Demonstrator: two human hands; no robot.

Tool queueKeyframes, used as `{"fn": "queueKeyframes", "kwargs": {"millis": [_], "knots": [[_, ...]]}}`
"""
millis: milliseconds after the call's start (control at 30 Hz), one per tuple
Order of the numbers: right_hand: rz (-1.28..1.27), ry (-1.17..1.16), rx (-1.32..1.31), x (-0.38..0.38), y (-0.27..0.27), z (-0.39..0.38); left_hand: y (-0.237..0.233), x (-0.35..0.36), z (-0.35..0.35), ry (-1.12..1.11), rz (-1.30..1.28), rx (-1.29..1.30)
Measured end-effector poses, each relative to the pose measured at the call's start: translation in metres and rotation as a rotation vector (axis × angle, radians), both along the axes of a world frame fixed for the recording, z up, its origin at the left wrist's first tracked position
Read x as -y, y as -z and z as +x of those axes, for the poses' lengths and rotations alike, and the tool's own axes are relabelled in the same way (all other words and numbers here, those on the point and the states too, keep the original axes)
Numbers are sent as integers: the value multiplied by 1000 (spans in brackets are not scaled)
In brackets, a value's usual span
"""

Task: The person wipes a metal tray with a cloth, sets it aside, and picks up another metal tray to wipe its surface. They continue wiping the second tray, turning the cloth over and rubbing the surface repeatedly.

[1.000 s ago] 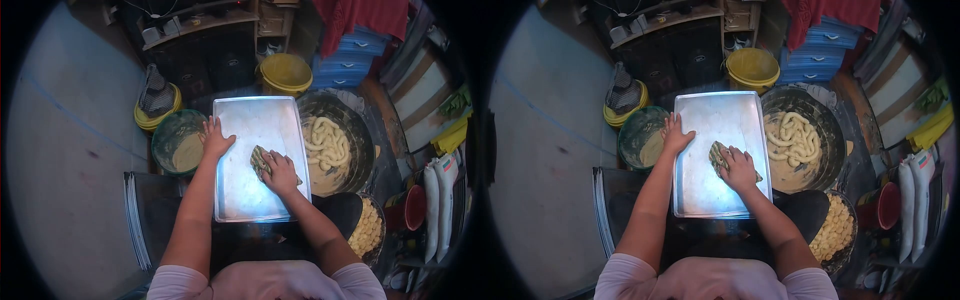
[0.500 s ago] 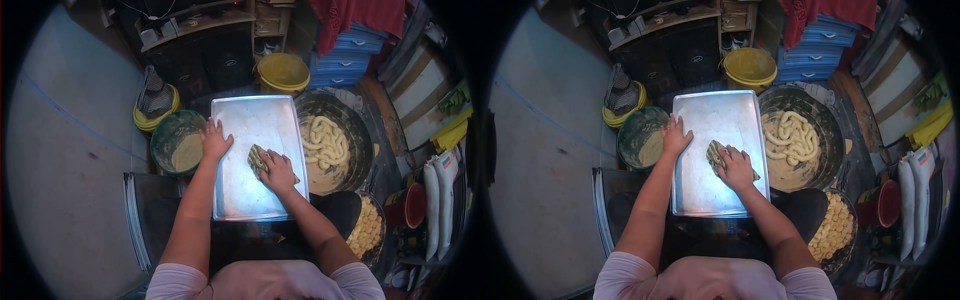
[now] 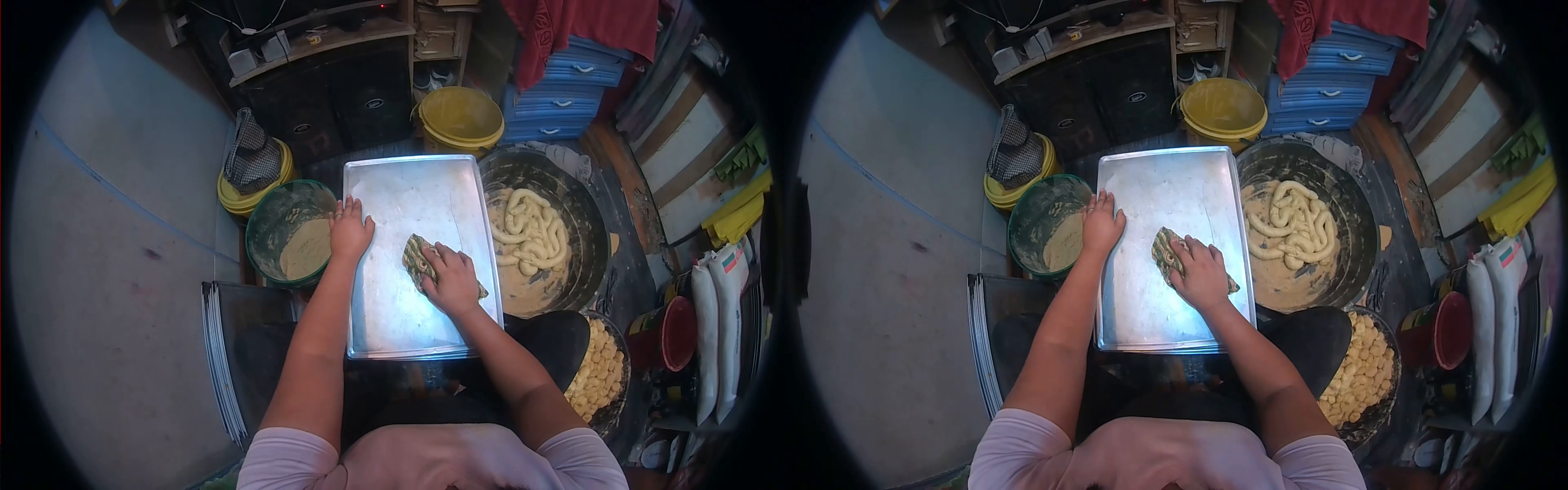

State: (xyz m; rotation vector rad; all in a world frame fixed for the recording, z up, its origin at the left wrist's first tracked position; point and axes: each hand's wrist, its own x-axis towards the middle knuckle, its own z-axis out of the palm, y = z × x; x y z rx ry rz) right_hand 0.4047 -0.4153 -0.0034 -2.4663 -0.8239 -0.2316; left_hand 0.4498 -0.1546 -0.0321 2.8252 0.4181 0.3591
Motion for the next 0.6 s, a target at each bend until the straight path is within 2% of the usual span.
{"fn": "queueKeyframes", "kwargs": {"millis": [167, 267, 300, 467, 600], "knots": [[1, 3, -4, 0, -1, 0, -20, 9, -10, 42, 12, 30], [9, 0, -3, 0, -2, 0, 6, -8, 2, 80, -77, 128], [7, 1, -6, 0, -2, 0, 1, -5, 0, 80, -77, 128], [6, -1, -11, 0, -3, 0, -27, 14, -13, 67, 72, 84], [8, 0, -10, 0, -2, 0, -2, 0, -2, 81, 23, 126]]}}
